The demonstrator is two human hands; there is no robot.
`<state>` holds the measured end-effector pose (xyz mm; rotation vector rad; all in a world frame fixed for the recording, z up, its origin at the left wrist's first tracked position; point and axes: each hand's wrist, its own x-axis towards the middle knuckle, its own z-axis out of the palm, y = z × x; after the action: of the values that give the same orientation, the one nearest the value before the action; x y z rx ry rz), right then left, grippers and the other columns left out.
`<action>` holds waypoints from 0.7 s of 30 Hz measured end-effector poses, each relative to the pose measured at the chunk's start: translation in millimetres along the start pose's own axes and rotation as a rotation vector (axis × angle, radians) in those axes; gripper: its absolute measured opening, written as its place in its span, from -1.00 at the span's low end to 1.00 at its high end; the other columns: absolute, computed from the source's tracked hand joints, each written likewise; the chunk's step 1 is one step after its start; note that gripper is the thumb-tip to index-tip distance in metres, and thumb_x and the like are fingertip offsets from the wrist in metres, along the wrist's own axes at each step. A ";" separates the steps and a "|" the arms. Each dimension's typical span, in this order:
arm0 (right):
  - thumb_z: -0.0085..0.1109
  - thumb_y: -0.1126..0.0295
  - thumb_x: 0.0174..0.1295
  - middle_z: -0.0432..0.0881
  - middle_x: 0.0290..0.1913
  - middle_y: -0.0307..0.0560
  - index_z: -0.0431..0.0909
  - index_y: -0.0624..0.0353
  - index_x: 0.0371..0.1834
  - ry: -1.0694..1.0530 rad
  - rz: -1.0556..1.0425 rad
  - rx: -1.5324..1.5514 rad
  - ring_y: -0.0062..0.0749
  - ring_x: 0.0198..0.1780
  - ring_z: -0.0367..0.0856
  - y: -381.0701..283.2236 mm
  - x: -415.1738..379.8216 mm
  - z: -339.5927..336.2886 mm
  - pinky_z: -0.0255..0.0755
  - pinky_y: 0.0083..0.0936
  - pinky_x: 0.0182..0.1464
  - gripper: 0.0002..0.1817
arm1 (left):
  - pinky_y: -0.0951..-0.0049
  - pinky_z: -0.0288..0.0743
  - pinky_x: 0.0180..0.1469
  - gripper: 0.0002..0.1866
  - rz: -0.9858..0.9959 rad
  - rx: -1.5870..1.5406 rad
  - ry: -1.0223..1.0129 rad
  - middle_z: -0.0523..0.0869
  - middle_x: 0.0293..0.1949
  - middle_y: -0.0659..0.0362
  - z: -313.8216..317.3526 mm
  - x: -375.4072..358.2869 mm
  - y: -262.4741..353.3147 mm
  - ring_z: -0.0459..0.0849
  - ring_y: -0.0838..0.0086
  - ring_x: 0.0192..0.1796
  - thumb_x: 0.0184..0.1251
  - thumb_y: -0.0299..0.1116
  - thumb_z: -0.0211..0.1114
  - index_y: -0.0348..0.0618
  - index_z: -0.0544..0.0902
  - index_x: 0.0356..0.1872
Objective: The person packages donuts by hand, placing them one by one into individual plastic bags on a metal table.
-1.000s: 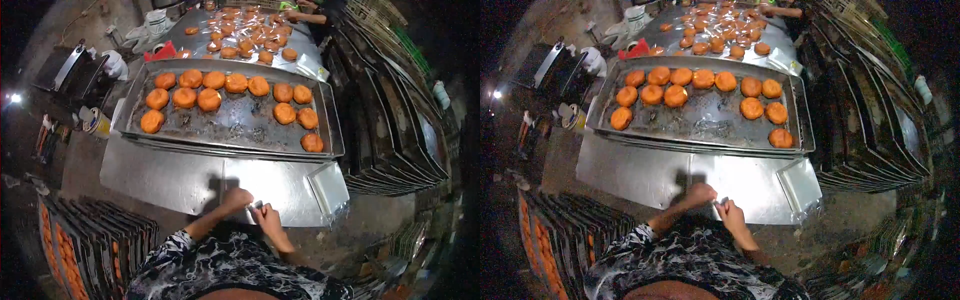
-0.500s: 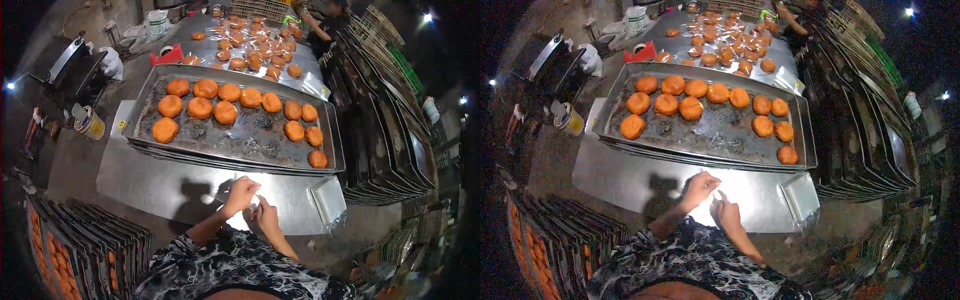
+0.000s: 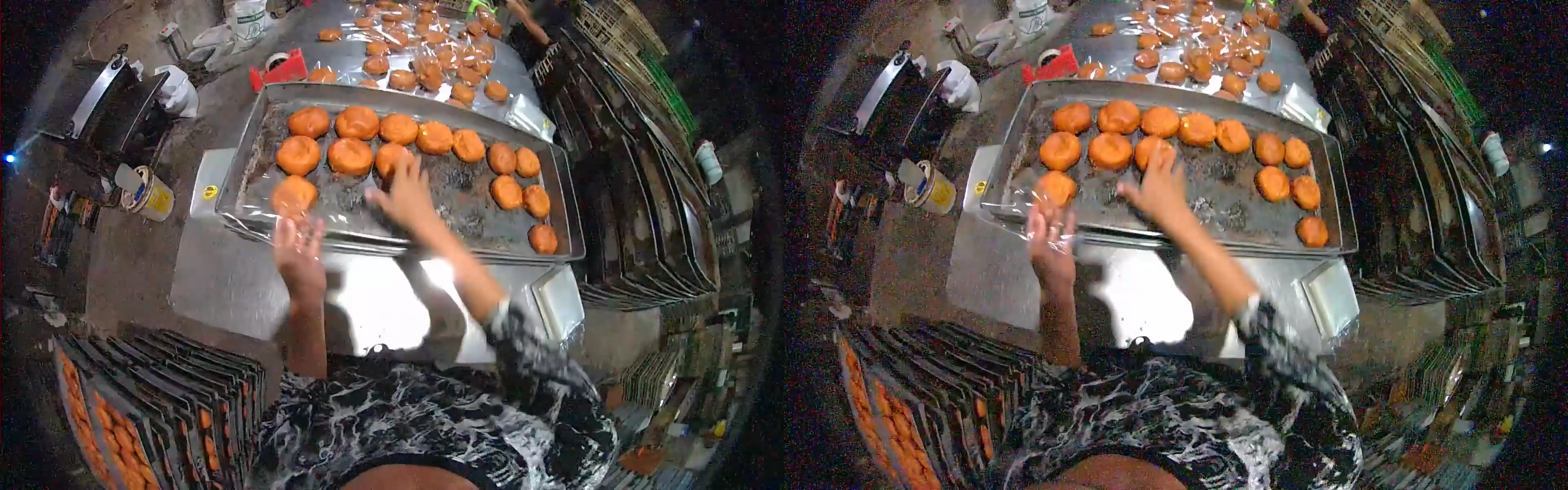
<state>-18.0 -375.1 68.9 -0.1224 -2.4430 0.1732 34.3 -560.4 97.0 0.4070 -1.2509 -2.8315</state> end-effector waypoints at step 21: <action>0.13 0.33 0.01 0.37 -0.03 0.09 0.32 0.22 -0.03 0.122 0.273 0.764 -0.26 -0.14 0.48 25.4 -114.8 -128.4 0.44 -0.39 -0.30 -0.56 | 0.45 0.40 -0.18 -0.53 -0.442 -0.048 -0.548 0.51 -0.23 0.14 64.2 -95.9 -84.8 0.52 0.39 -0.21 0.18 -0.07 -0.09 -0.24 0.36 -0.05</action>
<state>153.3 -353.4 90.9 -0.1175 -2.0714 1.1554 118.6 -444.6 98.4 -0.1341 -1.2844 -3.5027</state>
